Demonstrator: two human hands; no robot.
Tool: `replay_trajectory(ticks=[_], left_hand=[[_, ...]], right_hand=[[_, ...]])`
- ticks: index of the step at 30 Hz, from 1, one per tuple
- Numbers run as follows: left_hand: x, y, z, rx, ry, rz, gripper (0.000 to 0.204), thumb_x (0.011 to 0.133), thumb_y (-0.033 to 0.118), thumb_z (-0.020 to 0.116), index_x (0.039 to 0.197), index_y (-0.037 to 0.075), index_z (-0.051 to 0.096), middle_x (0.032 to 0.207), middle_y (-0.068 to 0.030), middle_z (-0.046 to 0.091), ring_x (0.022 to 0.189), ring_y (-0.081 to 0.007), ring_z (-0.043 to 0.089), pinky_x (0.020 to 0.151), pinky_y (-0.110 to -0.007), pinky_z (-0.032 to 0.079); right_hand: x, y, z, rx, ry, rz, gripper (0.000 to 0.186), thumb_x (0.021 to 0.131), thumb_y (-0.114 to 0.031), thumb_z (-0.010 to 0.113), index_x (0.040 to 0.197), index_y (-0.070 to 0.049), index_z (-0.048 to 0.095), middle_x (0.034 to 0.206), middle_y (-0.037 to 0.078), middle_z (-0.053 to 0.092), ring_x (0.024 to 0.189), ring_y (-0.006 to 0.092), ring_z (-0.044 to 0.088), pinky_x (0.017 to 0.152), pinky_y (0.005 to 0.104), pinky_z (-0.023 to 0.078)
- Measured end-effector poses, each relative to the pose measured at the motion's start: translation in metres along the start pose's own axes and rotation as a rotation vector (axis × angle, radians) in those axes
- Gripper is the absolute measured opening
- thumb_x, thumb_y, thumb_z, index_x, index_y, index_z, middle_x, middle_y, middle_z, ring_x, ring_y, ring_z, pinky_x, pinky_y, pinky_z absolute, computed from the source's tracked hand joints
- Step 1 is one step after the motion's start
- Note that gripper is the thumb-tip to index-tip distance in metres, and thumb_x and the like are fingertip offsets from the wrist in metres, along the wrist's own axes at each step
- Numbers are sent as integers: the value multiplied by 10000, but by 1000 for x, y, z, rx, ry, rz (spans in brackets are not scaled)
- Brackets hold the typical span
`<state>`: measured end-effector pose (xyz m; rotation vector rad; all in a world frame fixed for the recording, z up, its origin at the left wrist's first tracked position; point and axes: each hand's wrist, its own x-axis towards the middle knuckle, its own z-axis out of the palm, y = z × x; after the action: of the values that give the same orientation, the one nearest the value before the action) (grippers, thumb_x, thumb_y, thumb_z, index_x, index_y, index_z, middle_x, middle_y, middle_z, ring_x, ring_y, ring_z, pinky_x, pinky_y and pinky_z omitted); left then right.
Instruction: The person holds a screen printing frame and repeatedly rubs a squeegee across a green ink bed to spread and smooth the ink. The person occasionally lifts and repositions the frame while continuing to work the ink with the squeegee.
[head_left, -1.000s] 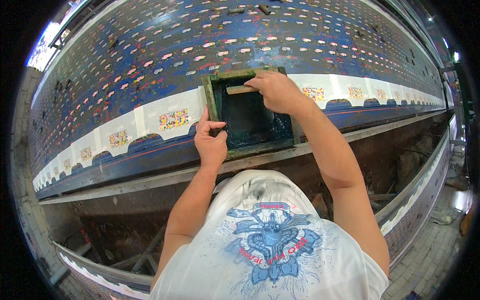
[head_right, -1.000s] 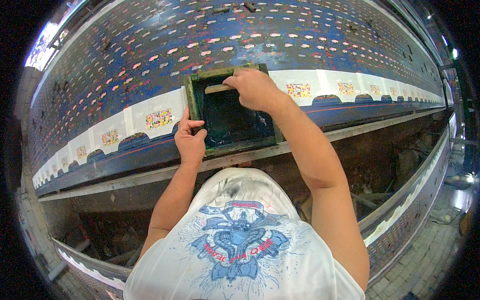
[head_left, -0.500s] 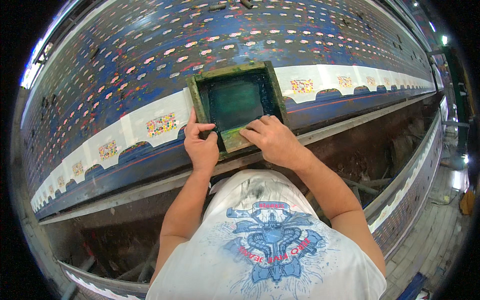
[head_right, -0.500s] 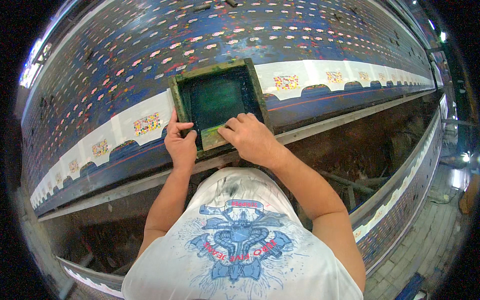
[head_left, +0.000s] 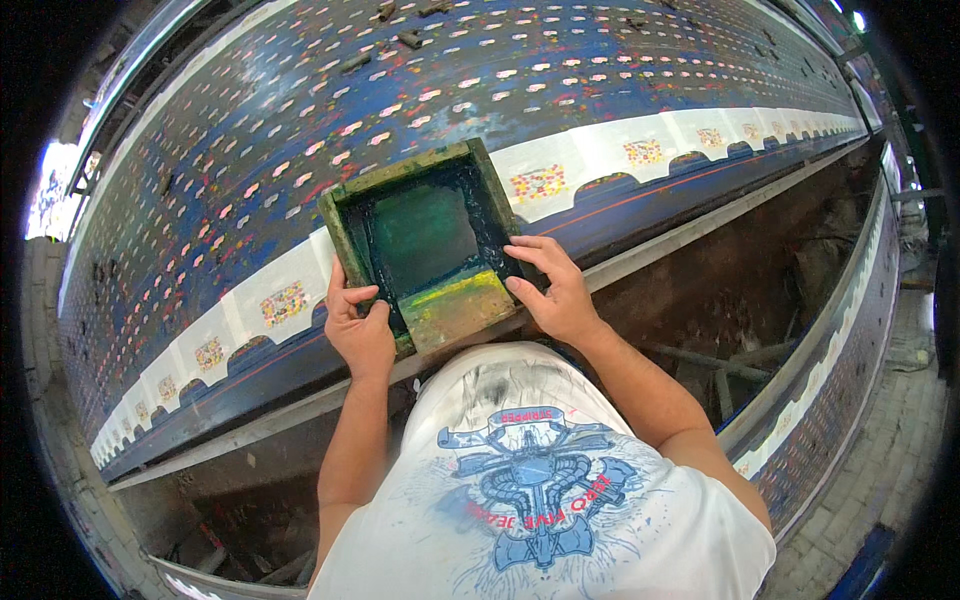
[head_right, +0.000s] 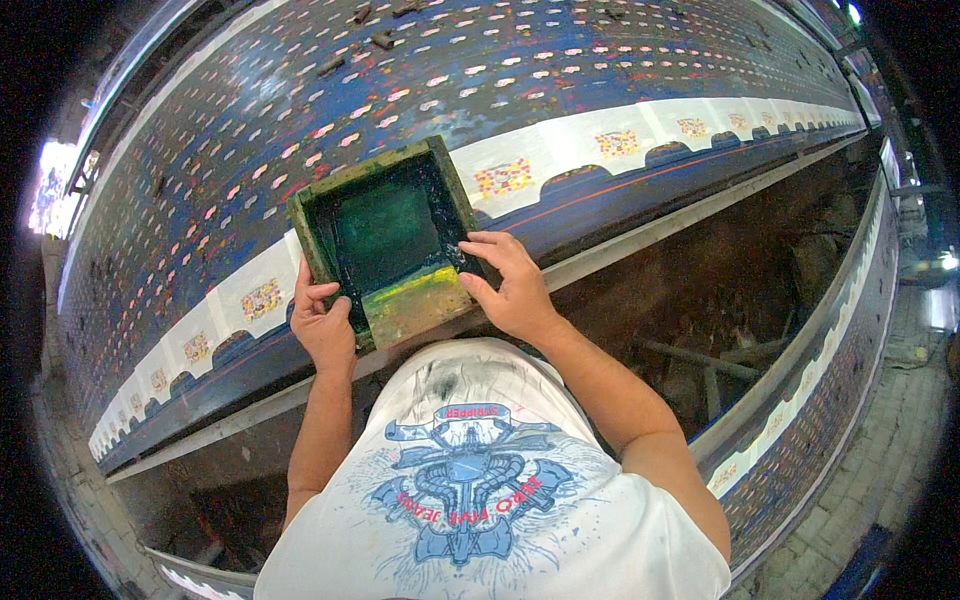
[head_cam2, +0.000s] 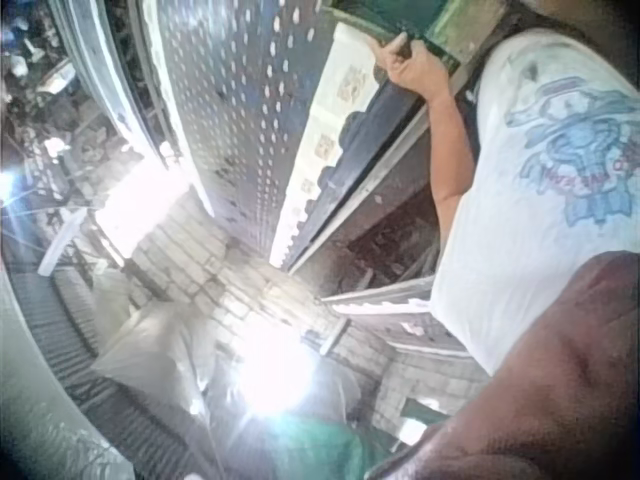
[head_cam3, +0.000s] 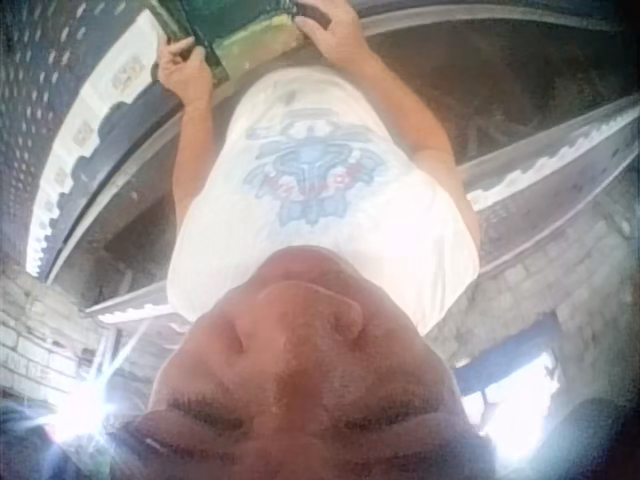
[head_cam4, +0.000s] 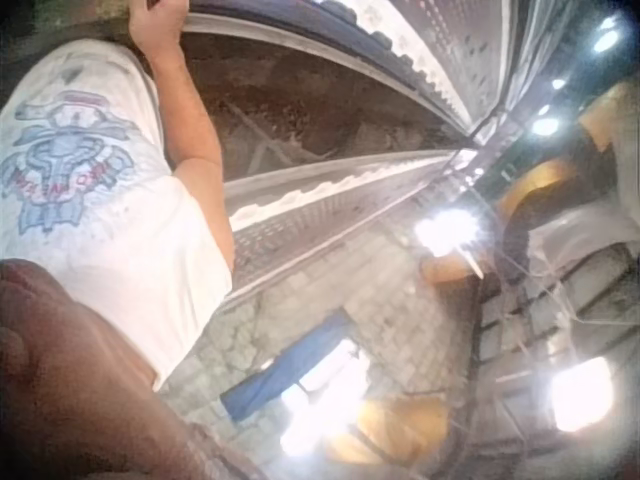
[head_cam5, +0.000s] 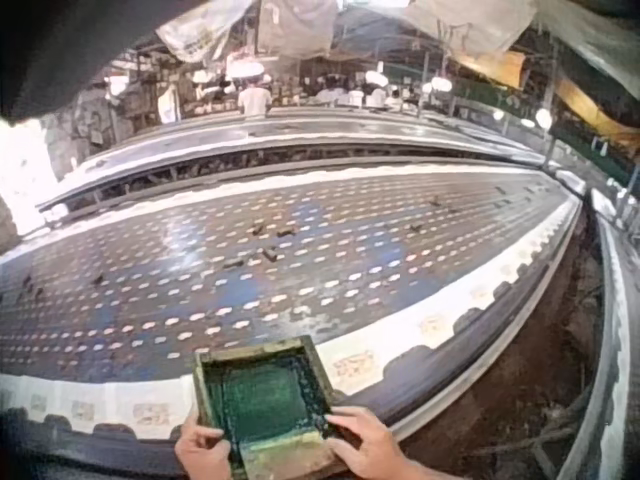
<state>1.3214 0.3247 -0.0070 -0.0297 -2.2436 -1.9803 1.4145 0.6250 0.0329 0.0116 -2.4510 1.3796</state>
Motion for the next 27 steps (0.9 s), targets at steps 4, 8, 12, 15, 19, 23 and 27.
replay_trajectory(ticks=[4,8,12,15,19,23,27], left_hand=[[-8,3,67,-26,8,25,235,815,-157,683,946,35,715,1766,-301,477,1674,-397,427,1335,-473,339],[-20,-2,134,-12,5,-1,221,818,-147,690,968,11,724,1761,-328,467,1664,-394,443,1340,-459,324],[-30,-3,184,-28,-4,-30,205,827,-126,702,978,7,740,1770,-327,457,1662,-368,448,1319,-438,335],[-31,0,197,-56,0,-77,220,816,-133,709,981,7,747,1784,-305,451,1632,-349,495,1276,-402,393],[-33,2,201,-94,-12,-64,255,803,-163,702,980,14,747,1792,-284,449,1618,-324,515,1264,-396,427],[-34,10,202,-128,-2,-136,278,794,-187,695,976,17,743,1796,-260,455,1621,-309,510,1275,-401,429],[-33,6,201,-136,-11,-125,283,792,-190,697,974,22,740,1796,-248,462,1606,-297,526,1270,-395,432]], right_hand=[[1,38,-53,100,19,22,413,979,-126,835,1376,-27,774,1469,196,729,1374,366,669,1218,474,479],[5,73,-110,42,25,-13,440,930,-107,851,1359,-41,779,1452,185,739,1366,392,661,1215,496,478],[4,103,-156,14,-11,-23,464,921,-101,856,1374,-47,770,1469,174,731,1425,407,622,1240,517,458],[4,116,-176,58,-46,-40,470,923,-100,857,1381,-48,764,1480,179,723,1444,422,610,1252,530,447],[6,123,-188,78,-87,-76,460,928,-97,852,1377,-50,766,1485,186,718,1459,435,602,1254,543,445],[7,125,-189,65,-85,-92,443,919,-92,852,1352,-46,772,1475,195,716,1441,448,612,1235,548,465],[10,110,-184,-86,-90,-224,447,881,-109,880,1314,-54,781,1426,187,726,1403,440,634,1189,550,503]])
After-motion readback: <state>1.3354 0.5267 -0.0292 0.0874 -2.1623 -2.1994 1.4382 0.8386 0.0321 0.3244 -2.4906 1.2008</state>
